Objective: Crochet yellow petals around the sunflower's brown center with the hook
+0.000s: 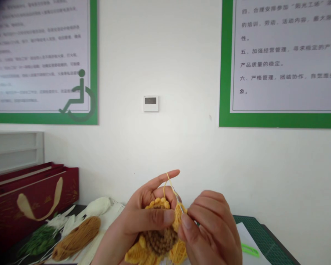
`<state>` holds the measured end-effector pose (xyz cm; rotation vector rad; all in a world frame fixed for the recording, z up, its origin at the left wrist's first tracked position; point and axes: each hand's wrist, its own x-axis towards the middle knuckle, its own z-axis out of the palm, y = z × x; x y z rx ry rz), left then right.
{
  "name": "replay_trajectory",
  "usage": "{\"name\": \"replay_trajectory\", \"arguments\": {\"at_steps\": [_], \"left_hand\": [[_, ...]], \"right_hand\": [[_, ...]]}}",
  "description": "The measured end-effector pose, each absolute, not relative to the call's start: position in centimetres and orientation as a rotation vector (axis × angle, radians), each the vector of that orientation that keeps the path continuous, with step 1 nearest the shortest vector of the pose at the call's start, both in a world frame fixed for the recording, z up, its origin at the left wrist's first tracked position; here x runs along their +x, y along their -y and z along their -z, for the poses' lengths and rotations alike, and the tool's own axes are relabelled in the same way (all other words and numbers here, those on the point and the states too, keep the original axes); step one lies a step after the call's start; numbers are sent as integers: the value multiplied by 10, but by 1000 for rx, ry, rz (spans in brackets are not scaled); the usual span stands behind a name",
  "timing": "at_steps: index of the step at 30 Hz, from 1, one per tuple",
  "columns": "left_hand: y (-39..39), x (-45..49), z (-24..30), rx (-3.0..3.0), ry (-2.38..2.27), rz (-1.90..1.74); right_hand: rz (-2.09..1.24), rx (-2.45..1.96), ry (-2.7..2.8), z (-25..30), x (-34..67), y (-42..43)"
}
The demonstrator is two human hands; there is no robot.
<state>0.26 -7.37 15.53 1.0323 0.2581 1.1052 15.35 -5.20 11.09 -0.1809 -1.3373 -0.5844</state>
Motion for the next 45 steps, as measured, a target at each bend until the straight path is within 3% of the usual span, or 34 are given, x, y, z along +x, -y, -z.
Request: {"name": "replay_trajectory", "arguments": {"at_steps": [2,6,14,18,25,27,29,34,36,45], "left_hand": [[71,1,-153,1011,-217,-1054],[69,-7,-153,1098,-191,-1046],[76,-12,-161,1328,-360,-1205],[83,-9,-163,1328,-461,-1340],[81,-4,-160,1279,-487,-1380],[79,-2,-158,1188,-452,-1309],[76,0,-157,1072,-391,-1194],[77,-3,-160,1101,-372,-1227],[79,-6,-161,1207,-443,-1284],[80,-13,-160,1322,-579,-1281]], "right_hand": [[410,-25,1282,-116,143,54],[-268,-30,1168,-128,132,63],[-1011,-114,1222,-127,141,64],[-758,-224,1358,-122,145,57],[575,-343,1629,-124,159,58],[786,-321,1519,-121,154,58],[673,-254,1374,-117,146,56],[-313,-213,1243,-116,133,54],[-525,-225,1255,-118,135,55],[-488,-268,1352,-120,161,52]]}}
